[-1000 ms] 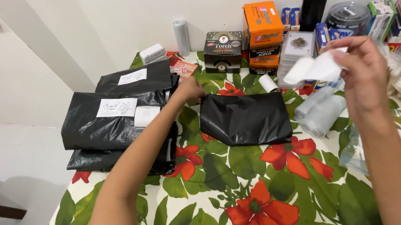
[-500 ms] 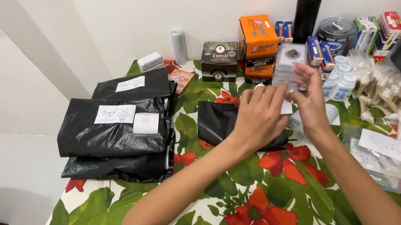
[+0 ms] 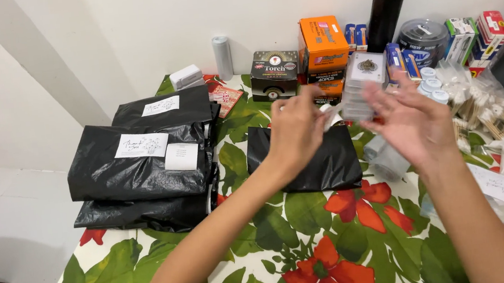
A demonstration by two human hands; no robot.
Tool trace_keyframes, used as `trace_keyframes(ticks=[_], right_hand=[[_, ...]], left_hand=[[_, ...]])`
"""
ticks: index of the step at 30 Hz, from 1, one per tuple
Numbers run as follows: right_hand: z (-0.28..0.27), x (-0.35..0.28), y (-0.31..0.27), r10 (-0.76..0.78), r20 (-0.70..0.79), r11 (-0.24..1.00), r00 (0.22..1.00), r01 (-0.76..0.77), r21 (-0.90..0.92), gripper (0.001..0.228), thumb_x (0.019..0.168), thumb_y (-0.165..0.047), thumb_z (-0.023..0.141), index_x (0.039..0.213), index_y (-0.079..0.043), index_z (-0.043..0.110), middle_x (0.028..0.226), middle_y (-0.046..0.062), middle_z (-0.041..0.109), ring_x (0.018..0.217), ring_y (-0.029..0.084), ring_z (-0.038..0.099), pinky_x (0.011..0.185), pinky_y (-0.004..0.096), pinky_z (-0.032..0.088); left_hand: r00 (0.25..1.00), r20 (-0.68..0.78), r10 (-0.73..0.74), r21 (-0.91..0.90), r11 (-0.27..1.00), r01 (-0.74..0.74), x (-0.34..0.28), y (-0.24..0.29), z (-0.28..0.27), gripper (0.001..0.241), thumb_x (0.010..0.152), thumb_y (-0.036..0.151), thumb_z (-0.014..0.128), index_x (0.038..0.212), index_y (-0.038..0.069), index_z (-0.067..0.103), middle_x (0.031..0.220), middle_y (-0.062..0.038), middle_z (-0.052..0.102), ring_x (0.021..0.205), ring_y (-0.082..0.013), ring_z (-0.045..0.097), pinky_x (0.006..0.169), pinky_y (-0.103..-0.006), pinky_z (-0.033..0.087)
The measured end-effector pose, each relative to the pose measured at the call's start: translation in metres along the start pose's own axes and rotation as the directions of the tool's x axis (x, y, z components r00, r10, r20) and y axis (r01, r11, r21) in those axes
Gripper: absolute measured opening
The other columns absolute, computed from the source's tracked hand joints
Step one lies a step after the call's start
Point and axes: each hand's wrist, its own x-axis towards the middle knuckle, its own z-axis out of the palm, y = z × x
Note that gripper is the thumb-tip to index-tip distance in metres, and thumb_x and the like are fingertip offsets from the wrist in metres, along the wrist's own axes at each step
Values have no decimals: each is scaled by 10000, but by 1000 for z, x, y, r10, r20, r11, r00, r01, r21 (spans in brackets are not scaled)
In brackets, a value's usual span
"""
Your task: Sealing black poly mailers and applying shipping labels to prepare them for shipping.
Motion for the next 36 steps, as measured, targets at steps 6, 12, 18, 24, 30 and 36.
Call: trace_keyframes(ticks=[6,12,18,24,30,36], right_hand=[[-25,27,32,48,81,994,996,-55,90,432,815,-91,452,1244,-135,475,1129,61,538,1026,172,544,934,431,389],[-7,14,30,86,337,991,938,-116,71,499,685,-2,512,1184,-13,524,1088,127,617,1019,235,584,937,506,411],[-28,32,59,43,146,990,988,-23,-137,397,782,-14,553,1177,20,538,1096,132,628,972,213,600,913,461,458],[-20,30,61,-6,-4,961,1000,5,-277,314,820,-75,627,1114,28,585,1008,84,645,872,149,621,850,345,498],[-37,42,91,30,-86,922,996,-61,-382,201,818,-111,690,976,-1,633,910,62,667,818,115,630,843,303,504],[-30,37,80,43,-98,911,994,-79,-404,168,805,-121,699,932,-37,629,806,2,656,725,69,625,802,289,524]], left_hand=[[805,266,-530,-717,450,533,11,3,-22,538,693,207,772,1131,88,483,688,-11,662,711,-115,617,745,-240,468],[756,290,-586,-773,322,546,3,-4,-27,540,781,232,727,1214,61,454,766,-24,667,755,-78,577,722,-225,459],[766,302,-568,-759,343,554,-9,-5,-29,553,805,236,707,1280,113,452,849,-57,689,817,-97,600,808,-258,484],[787,343,-513,-710,406,575,-23,-7,-38,561,823,213,676,1311,77,435,960,-108,687,948,-182,622,923,-344,464],[880,339,-333,-310,844,438,-45,-20,-47,675,841,186,568,1433,121,249,1241,-204,533,1206,-395,466,1005,-547,333],[702,461,-543,-63,769,636,-62,-40,-64,822,863,257,539,1427,-21,10,1342,-406,187,1231,-573,293,981,-620,315]])
